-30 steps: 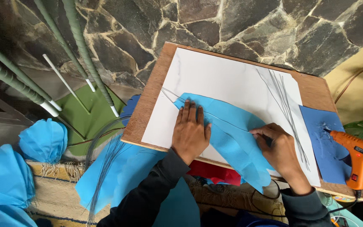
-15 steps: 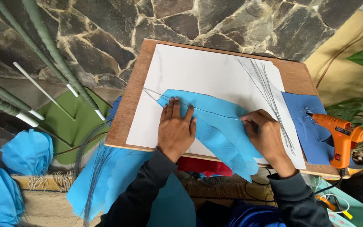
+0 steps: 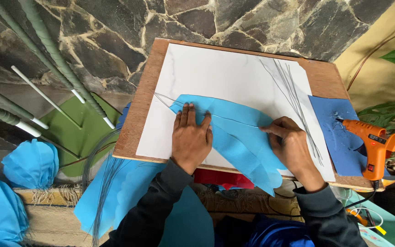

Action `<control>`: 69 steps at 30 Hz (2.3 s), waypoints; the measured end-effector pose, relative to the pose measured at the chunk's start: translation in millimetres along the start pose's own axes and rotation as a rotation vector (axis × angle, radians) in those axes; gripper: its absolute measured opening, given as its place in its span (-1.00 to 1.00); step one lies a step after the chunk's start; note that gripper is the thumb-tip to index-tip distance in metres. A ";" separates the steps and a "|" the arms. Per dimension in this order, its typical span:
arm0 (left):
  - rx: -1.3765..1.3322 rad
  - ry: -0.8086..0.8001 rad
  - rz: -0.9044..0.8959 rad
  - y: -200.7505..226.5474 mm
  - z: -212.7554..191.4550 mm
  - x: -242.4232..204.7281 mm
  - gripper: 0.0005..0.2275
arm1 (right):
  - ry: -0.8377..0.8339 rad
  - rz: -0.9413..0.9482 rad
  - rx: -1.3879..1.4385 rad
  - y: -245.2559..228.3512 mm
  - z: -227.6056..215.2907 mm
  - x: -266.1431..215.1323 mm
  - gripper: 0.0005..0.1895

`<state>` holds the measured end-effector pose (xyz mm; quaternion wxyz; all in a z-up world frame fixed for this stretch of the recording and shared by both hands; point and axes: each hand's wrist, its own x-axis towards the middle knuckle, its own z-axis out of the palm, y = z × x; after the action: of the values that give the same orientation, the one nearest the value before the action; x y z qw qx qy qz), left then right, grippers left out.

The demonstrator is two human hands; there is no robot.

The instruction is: The person assembles a paper flower by gluing thin wire to blue paper petals using a glue gun and then wrapping the petals around a central wire stem.

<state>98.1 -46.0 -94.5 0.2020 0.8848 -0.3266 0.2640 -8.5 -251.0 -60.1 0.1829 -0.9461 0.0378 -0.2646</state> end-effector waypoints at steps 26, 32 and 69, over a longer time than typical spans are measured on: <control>-0.024 0.025 0.049 -4.4 11.1 -4.2 -0.72 | -0.016 -0.076 -0.292 14.2 5.8 -17.9 -0.61; -0.049 0.012 0.069 -4.5 7.3 -3.3 -0.71 | -0.036 -0.039 -0.287 12.0 3.5 -18.4 -0.63; -0.086 -0.073 0.114 -8.6 14.5 -8.0 -0.69 | 0.399 0.854 0.432 128.6 -86.7 -92.6 -0.83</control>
<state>103.7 -43.8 -112.2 0.2124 0.8643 -0.3946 0.2285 -129.2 -383.3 -83.6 0.4549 -0.7183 0.3991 -0.3434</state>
